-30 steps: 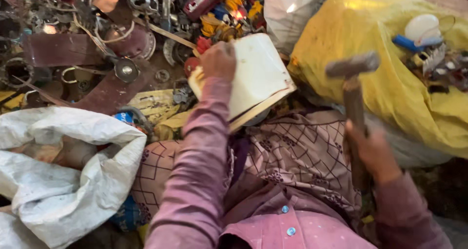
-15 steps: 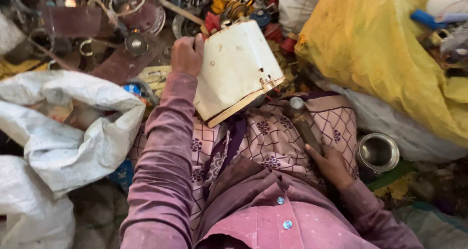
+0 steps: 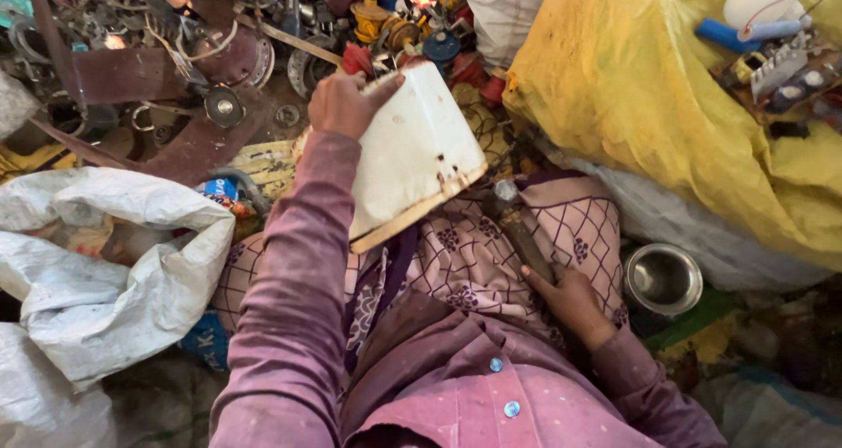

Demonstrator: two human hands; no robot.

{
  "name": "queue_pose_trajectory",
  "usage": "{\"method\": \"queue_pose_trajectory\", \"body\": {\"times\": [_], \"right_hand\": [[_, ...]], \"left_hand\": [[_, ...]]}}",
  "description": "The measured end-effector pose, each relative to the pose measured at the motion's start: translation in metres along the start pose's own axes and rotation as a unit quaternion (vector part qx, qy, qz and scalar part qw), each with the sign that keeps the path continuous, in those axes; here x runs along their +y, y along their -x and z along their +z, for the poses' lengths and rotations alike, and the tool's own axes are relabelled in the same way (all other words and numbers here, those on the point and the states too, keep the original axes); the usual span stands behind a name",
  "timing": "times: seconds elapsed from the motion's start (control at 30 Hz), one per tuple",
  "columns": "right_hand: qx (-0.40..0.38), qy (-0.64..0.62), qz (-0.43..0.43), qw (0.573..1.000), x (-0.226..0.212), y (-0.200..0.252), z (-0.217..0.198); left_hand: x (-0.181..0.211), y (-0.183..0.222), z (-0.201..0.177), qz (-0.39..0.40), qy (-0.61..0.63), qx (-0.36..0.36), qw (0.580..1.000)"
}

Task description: The person sits on the floor and uses pliers to cut wires inside a white cylindrical appliance. They then use a hammer and a metal rod to pry and separate the casing, exposing the internal components.

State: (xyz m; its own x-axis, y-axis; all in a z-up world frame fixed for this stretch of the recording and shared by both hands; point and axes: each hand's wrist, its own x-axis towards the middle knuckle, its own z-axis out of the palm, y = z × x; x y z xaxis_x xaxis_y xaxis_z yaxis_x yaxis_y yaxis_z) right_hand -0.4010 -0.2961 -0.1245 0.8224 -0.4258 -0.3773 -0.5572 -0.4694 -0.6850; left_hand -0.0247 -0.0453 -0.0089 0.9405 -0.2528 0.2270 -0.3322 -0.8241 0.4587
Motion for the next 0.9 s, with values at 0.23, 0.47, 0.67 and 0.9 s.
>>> {"method": "queue_pose_trajectory", "body": {"times": [0.23,0.47,0.67,0.9], "right_hand": [[-0.023,0.029,0.032,0.999,0.006,-0.008,-0.002],[-0.033,-0.038,0.054,0.997,-0.002,-0.016,0.003],[-0.066,-0.063,0.094,0.991,-0.014,-0.021,0.005],[-0.030,0.108,-0.046,0.993,-0.029,-0.018,0.006]], "left_hand": [[-0.003,0.004,-0.031,0.011,0.067,0.045,0.997],[-0.054,-0.026,-0.110,0.121,0.025,0.276,0.953],[-0.101,-0.037,-0.048,0.059,-0.045,0.291,0.954],[-0.155,0.007,-0.039,-0.015,-0.027,0.378,0.925]]}}
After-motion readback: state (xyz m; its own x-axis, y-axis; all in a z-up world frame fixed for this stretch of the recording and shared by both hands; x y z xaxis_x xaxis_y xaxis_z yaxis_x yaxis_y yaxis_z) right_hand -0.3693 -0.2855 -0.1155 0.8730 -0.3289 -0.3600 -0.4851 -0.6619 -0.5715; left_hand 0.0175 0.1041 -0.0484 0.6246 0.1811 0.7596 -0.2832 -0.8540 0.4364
